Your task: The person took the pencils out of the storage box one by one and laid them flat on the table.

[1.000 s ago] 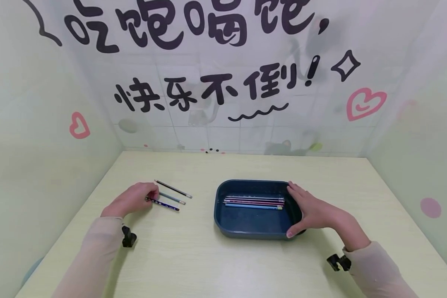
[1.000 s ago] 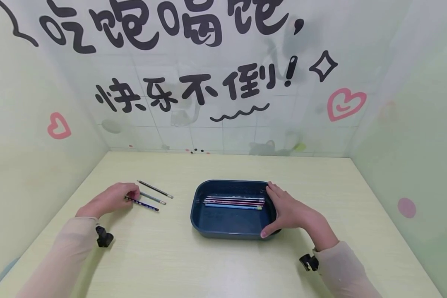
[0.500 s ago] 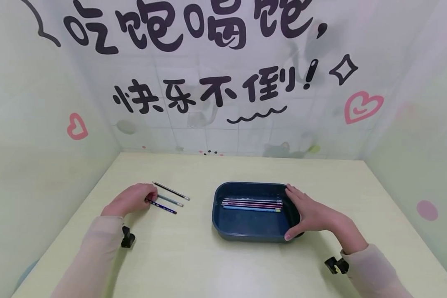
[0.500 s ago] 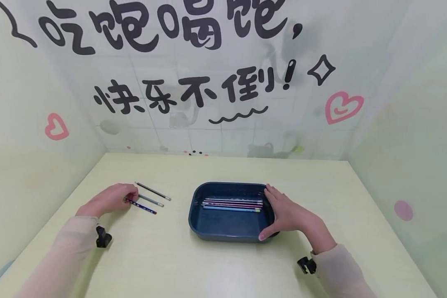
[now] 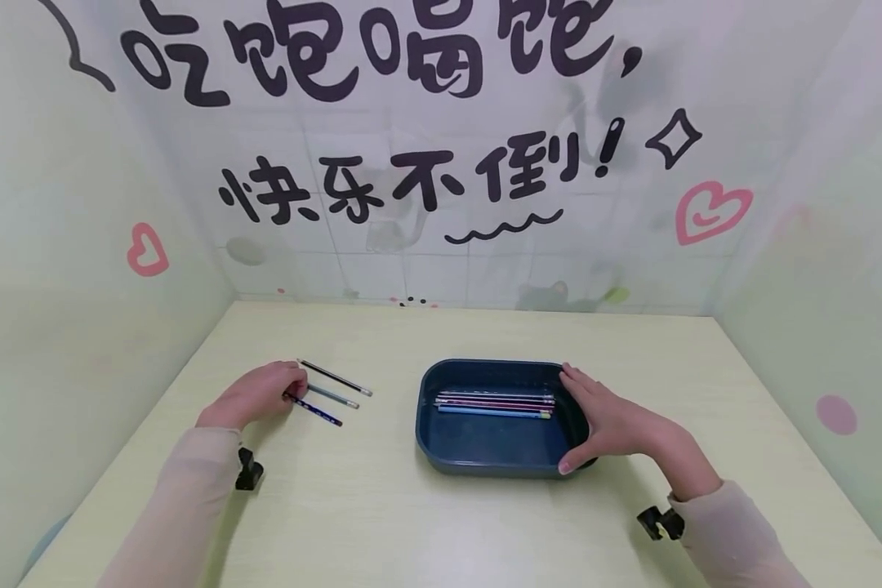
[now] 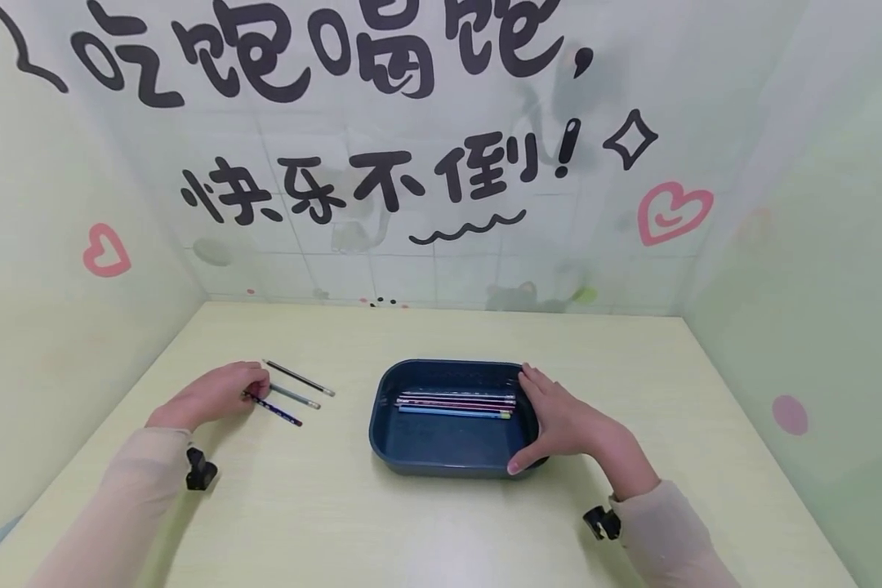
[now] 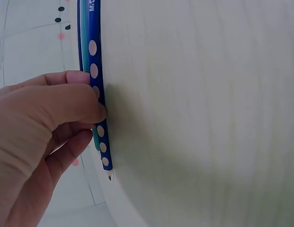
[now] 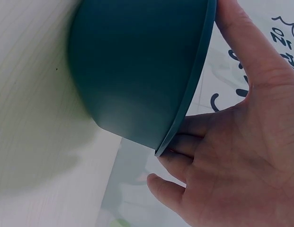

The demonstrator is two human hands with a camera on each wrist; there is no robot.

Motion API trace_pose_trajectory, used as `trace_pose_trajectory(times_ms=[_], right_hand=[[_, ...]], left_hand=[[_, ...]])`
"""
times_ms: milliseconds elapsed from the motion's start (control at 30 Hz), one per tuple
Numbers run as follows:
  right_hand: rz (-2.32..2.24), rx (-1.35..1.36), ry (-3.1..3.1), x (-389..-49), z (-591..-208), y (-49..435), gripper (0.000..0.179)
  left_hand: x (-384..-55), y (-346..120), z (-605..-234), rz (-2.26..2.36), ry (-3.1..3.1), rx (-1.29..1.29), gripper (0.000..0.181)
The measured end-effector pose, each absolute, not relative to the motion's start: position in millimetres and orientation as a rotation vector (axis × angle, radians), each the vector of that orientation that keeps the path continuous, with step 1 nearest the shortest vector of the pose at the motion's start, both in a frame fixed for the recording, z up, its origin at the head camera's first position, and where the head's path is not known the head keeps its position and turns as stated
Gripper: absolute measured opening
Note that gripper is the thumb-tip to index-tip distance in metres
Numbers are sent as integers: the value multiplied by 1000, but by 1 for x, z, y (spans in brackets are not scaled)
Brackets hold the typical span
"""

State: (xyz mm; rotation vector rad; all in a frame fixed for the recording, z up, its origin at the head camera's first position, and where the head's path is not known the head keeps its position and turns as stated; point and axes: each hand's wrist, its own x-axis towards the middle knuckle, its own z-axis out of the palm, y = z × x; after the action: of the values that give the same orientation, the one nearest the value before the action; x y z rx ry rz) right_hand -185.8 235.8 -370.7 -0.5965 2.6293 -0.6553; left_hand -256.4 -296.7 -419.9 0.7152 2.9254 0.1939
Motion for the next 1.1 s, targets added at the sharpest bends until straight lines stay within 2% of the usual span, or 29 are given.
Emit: trace_pose_trajectory(times_ms=[433,767,1100], right_hand=[[-656,-605,2632,-185,-371,234,129],[-653,-610,2629,-184,-372,235,131],[-645,-612,2638,-184,-372,234,130]], left_hand=[[-253,-299,-418,233,2920,619,25],[-253,-294,-411,249,2950,654,17],[-253,-281,-401,266,2955,676,16]])
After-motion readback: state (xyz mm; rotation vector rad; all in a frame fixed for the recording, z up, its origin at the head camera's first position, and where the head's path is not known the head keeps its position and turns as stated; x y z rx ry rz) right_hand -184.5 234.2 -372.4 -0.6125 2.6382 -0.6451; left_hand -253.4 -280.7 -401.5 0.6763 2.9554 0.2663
